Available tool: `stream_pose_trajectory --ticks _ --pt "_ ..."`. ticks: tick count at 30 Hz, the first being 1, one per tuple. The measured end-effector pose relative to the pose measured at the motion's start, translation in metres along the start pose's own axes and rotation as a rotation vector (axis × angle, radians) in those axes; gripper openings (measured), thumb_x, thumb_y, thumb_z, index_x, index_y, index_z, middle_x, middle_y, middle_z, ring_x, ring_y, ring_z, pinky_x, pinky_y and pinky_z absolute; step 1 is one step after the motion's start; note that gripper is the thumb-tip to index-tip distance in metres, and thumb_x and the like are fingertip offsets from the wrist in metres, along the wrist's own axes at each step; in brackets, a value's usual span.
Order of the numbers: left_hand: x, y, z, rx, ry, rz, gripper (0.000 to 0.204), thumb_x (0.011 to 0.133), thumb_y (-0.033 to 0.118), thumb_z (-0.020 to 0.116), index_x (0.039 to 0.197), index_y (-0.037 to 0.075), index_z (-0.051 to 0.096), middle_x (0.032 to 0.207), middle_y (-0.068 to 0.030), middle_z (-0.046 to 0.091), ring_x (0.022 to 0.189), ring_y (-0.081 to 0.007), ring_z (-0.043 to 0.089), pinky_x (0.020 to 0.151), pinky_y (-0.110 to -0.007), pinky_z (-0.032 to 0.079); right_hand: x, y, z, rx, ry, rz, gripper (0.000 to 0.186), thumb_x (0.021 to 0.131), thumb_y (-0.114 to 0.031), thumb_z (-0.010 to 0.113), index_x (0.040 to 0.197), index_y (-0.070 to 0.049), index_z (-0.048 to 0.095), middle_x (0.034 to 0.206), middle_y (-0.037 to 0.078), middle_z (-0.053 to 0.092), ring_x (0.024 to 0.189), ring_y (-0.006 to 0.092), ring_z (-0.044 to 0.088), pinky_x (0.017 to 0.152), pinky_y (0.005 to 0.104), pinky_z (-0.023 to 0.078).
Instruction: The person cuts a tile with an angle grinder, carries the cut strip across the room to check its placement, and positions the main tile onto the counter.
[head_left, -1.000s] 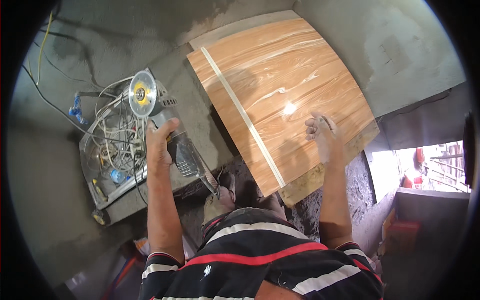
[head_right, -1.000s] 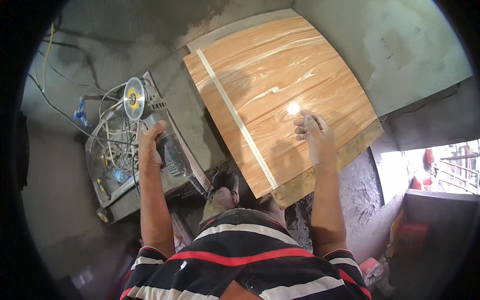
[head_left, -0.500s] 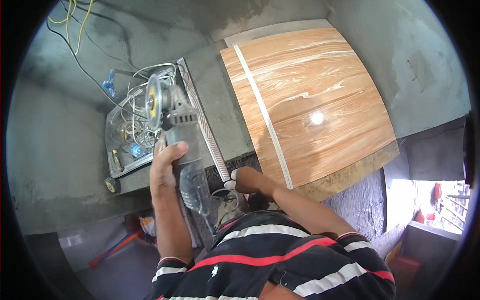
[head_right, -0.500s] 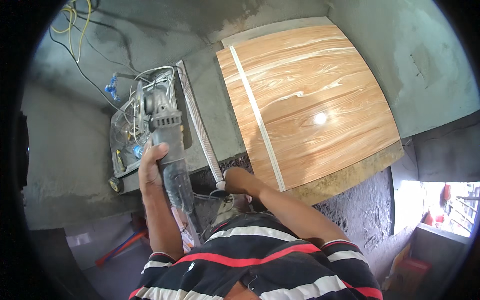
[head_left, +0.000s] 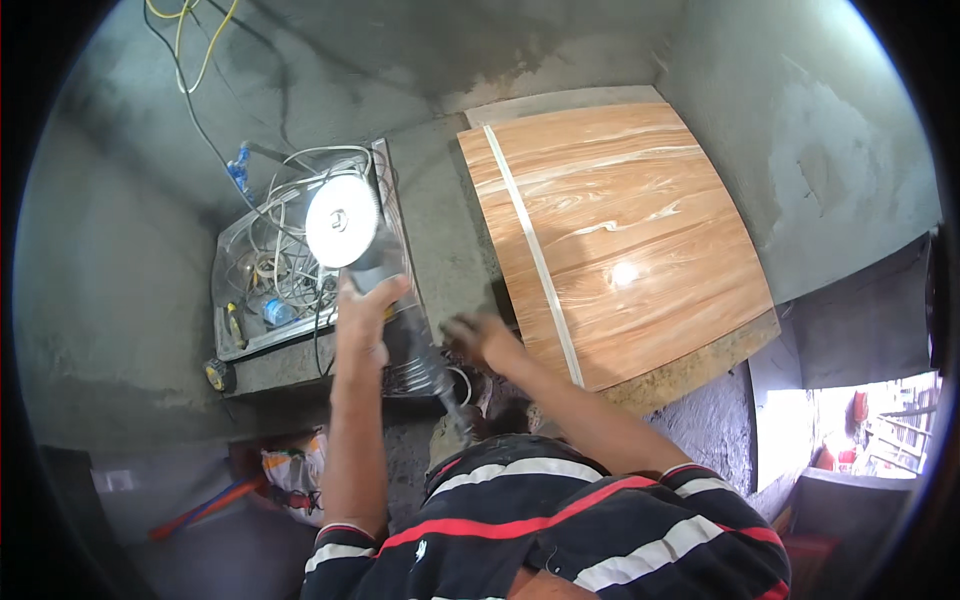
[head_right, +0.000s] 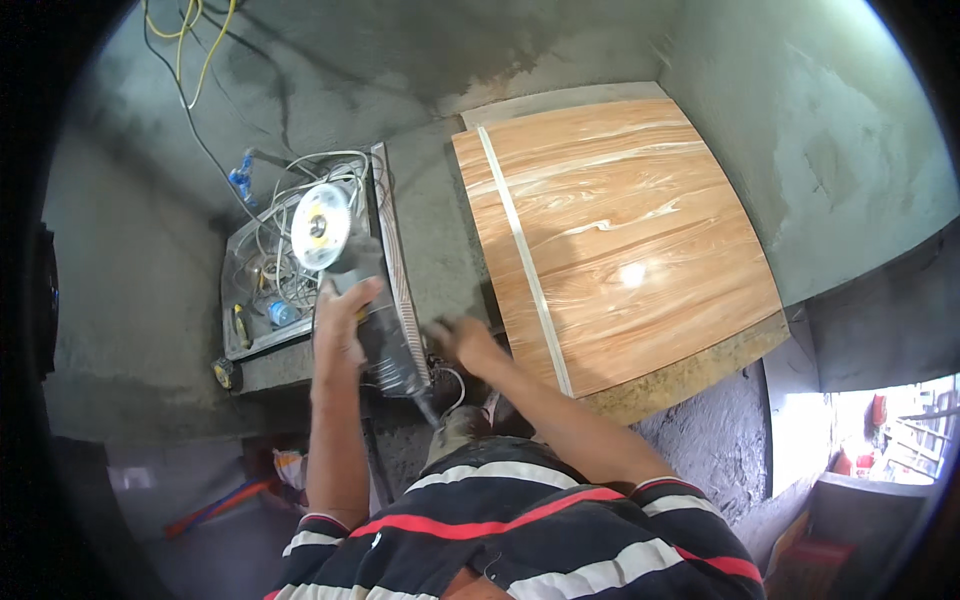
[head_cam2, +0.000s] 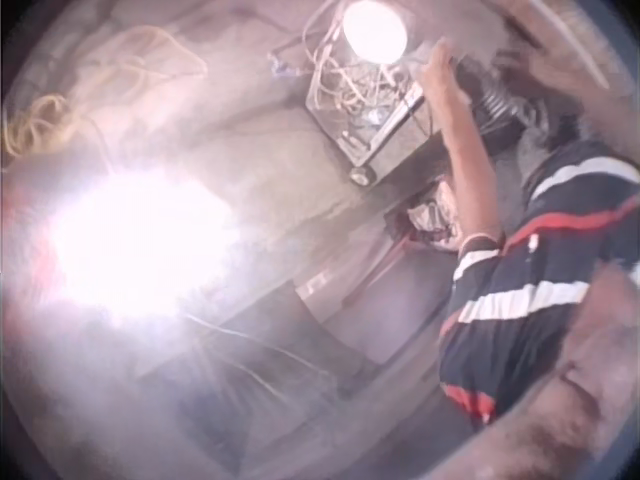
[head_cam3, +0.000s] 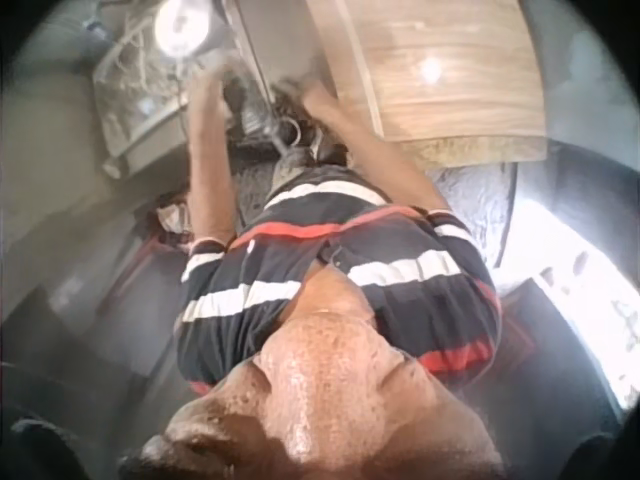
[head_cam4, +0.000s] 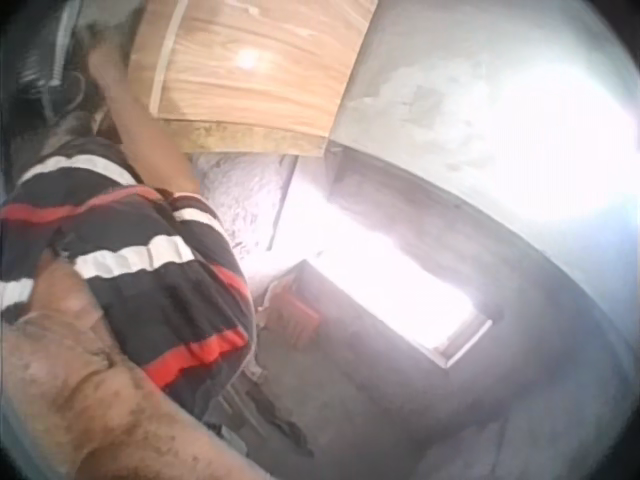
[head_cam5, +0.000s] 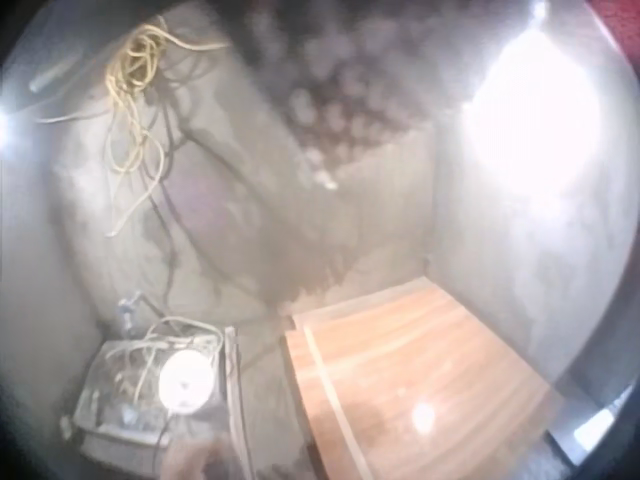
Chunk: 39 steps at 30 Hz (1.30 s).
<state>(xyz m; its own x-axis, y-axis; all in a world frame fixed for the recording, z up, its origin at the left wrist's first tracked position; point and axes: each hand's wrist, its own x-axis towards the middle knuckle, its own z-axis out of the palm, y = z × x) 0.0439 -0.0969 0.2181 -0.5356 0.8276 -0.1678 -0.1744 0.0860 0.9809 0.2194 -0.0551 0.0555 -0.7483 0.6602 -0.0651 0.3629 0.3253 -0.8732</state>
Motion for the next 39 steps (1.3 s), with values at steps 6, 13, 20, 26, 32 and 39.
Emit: stream_pose_trajectory --ticks 6,13,20,26,32,39 --pt "0.016 -0.036 0.072 0.229 0.292 0.223 0.087 0.072 0.012 0.089 0.142 -0.012 0.041 0.125 -0.019 0.061 0.106 -0.0256 0.062 0.091 -0.035 0.053 -0.025 -0.077 -0.061 0.201 0.071 0.111 0.11 0.079 -0.029 0.089 0.163 0.004 0.027 0.155 0.026 0.048 0.142 0.024 0.05 0.115 0.0327 0.042" --pt "0.008 -0.033 0.059 -0.625 -0.214 -0.137 0.062 0.106 0.053 0.056 0.142 0.002 0.055 0.129 -0.0141 0.068 0.112 -0.0298 0.068 0.098 -0.045 0.056 -0.044 -0.049 -0.079 1.045 -0.009 0.097 0.088 0.077 -0.026 0.083 0.149 0.005 0.043 0.117 0.018 0.067 0.091 0.0226 0.072 0.077 0.0321 0.06" --pt "0.003 -0.038 0.067 -0.585 -0.348 -0.095 0.057 0.103 0.043 0.067 0.14 0.001 0.057 0.128 -0.0158 0.067 0.114 -0.0278 0.067 0.099 -0.046 0.056 -0.052 -0.055 -0.088 1.535 -0.325 0.051 0.069 0.08 -0.027 0.082 0.136 0.003 0.054 0.111 0.017 0.069 0.083 0.0249 0.073 0.07 0.0355 0.062" --pt "0.022 -0.059 0.077 -0.562 -0.359 -0.053 0.059 0.101 0.038 0.072 0.141 -0.001 0.053 0.125 -0.0096 0.063 0.11 -0.0214 0.064 0.099 -0.04 0.055 -0.022 -0.054 -0.106 0.885 0.064 0.159 0.057 0.076 -0.019 0.085 0.124 0.003 0.062 0.099 0.012 0.071 0.081 0.0205 0.072 0.072 0.0354 0.061" --pt "0.064 -0.073 0.077 -0.62 -0.442 0.05 0.051 0.108 0.033 0.061 0.143 -0.002 0.051 0.132 -0.0104 0.063 0.121 -0.0225 0.062 0.106 -0.038 0.051 0.027 -0.052 -0.118 0.652 0.168 0.274 0.043 0.077 -0.017 0.081 0.112 0.003 0.066 0.086 0.011 0.071 0.069 0.0206 0.07 0.064 0.0345 0.059" --pt "0.128 -0.067 0.088 -0.713 -0.438 -0.112 0.055 0.11 0.05 0.05 0.136 0.002 0.057 0.11 -0.016 0.07 0.094 -0.0296 0.072 0.085 -0.044 0.06 0.089 -0.071 -0.133 0.723 0.208 0.366 0.047 0.074 -0.023 0.084 0.109 0.006 0.072 0.092 0.014 0.072 0.074 0.0204 0.069 0.065 0.0369 0.056"
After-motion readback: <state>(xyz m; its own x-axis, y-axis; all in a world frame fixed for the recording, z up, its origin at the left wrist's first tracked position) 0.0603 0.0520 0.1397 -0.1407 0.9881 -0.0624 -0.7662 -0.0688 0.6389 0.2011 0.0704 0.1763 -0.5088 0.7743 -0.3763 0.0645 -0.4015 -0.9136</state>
